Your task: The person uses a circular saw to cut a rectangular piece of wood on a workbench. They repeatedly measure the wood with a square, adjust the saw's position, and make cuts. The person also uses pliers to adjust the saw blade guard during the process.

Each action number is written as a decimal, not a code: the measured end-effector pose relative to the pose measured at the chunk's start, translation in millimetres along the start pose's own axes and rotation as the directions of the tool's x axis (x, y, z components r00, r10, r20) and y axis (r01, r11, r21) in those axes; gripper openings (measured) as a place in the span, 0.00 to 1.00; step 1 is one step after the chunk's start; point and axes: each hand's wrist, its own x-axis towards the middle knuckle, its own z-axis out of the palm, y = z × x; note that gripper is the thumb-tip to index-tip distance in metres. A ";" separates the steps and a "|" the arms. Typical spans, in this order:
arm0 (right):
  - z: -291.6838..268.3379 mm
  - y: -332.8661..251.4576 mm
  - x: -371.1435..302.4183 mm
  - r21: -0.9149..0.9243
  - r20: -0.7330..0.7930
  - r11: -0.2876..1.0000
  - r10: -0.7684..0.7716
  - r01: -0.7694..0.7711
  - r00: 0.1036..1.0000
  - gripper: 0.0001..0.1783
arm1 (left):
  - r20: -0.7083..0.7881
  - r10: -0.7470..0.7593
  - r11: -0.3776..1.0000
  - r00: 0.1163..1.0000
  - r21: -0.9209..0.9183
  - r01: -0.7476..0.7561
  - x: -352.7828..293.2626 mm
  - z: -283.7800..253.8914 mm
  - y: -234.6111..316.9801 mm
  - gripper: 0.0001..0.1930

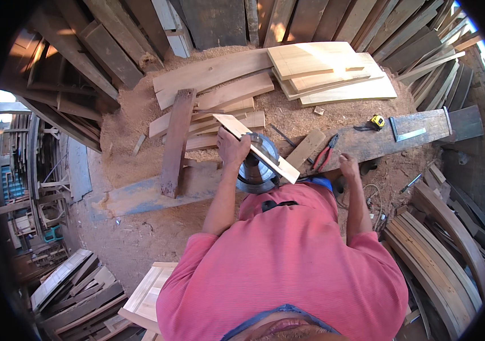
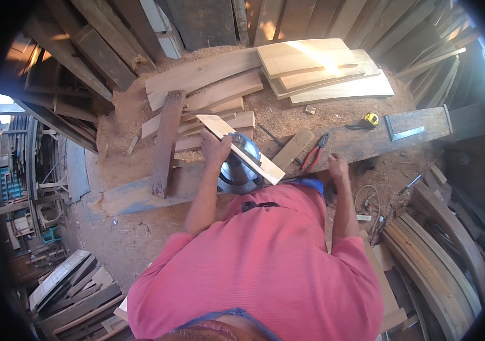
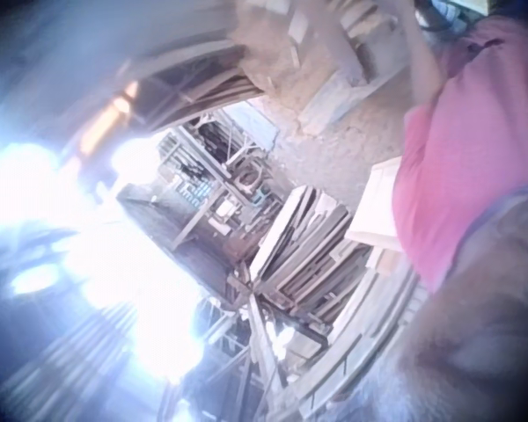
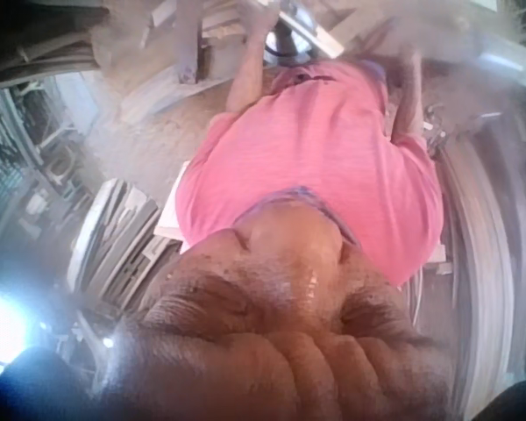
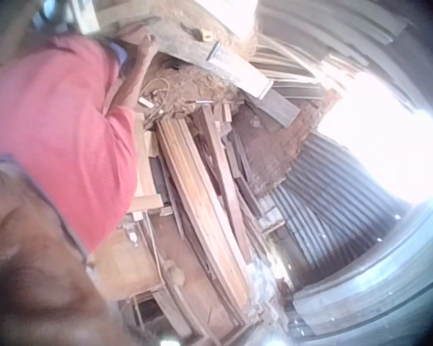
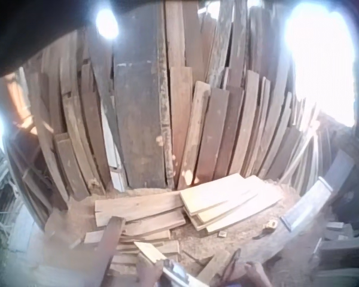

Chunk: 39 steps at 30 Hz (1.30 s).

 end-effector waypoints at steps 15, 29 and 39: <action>-216.8 146.4 170.4 -0.062 -0.460 0.911 0.336 -0.407 0.822 0.45 | 0.063 -0.015 0.958 0.998 -0.285 0.033 12.6 27.5 -14.7 0.41; -269.0 309.7 315.3 -0.641 -0.216 0.626 0.408 -0.444 0.887 0.47 | -0.022 0.107 0.994 0.994 -0.009 -0.107 0.0 21.8 58.5 0.41; -305.9 212.8 194.0 0.523 -0.510 0.849 0.243 0.073 0.825 0.20 | 0.037 0.203 0.970 0.979 0.128 -0.206 3.6 33.9 71.5 0.43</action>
